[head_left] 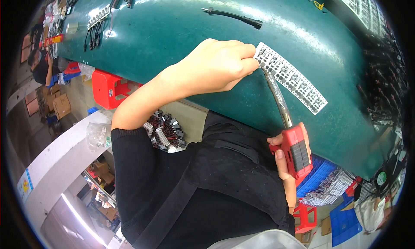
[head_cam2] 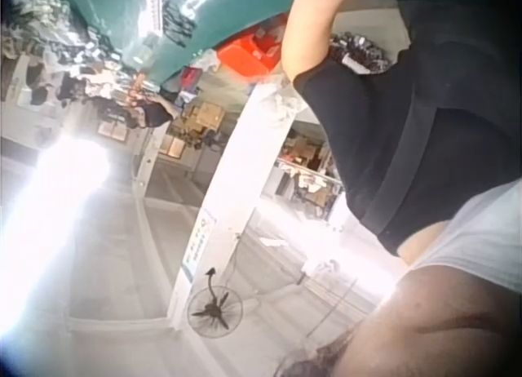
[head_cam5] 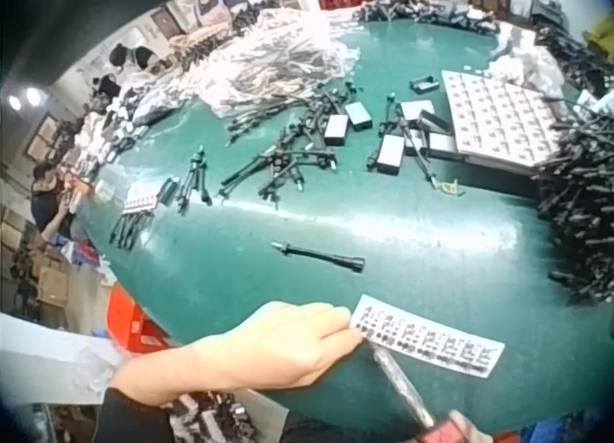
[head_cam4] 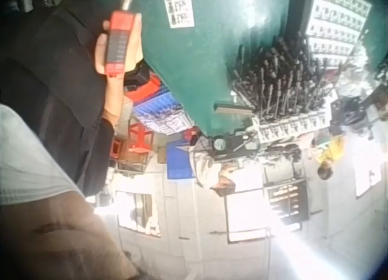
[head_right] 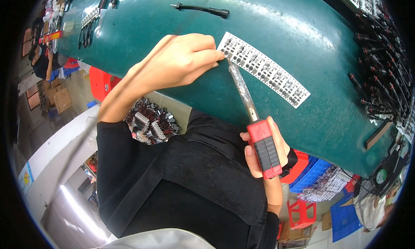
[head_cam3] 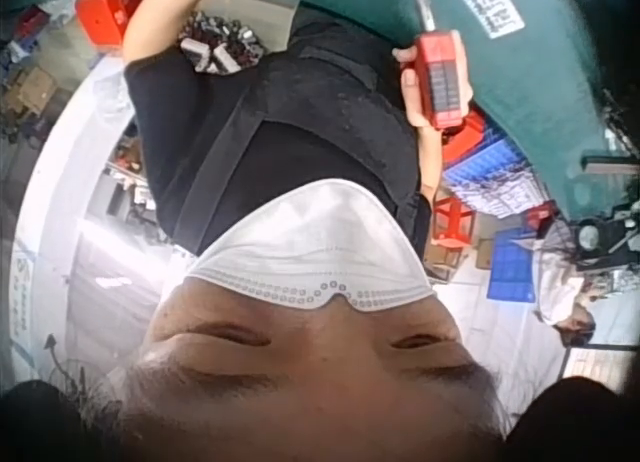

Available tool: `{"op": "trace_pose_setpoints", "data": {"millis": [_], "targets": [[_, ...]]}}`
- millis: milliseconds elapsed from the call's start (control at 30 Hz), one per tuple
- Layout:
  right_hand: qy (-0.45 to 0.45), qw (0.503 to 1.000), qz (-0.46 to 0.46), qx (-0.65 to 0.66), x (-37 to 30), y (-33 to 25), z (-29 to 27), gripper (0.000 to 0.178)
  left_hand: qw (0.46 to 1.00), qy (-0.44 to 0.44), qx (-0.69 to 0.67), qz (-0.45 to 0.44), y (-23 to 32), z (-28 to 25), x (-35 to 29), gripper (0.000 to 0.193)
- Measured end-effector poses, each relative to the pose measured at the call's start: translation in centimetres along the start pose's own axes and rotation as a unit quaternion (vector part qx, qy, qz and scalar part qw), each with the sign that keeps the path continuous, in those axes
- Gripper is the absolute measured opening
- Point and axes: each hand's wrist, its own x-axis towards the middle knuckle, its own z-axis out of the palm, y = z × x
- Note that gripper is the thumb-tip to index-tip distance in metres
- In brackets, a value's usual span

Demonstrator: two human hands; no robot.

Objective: The person solders wires onto small electrical components using a soldering gun and soldering wire.

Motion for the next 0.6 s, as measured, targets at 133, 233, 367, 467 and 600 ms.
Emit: {"op": "trace_pose_setpoints", "data": {"millis": [133,233,367,467,600], "targets": [[-0.034,0.998,0.039,-0.03,-0.3,-0.5,-0.2,0.067,1.0,-0.008,-0.01,-0.01,0.1,-0.2,0.1,0.013],[-0.011,0.999,0.026,-0.045,0.2,-0.7,0.9,0.06,1.0,-0.016,-0.012,-0.018,-0.1,-0.2,0.1,0.013],[0.011,0.995,-0.025,-0.1,0.0,-0.2,0.9,0.054,0.999,-0.034,-0.011,-0.025,0.0,-0.5,0.3,0.012],[0.012,0.996,-0.014,-0.086,-0.5,-0.4,0.8,0.055,0.998,-0.048,-0.004,-0.031,0.2,-0.6,0.5,0.012],[0.048,0.998,-0.023,0.042,-0.3,0.1,0.6,0.06,0.998,-0.054,0.006,-0.037,0.4,-0.7,0.8,0.011]]}}
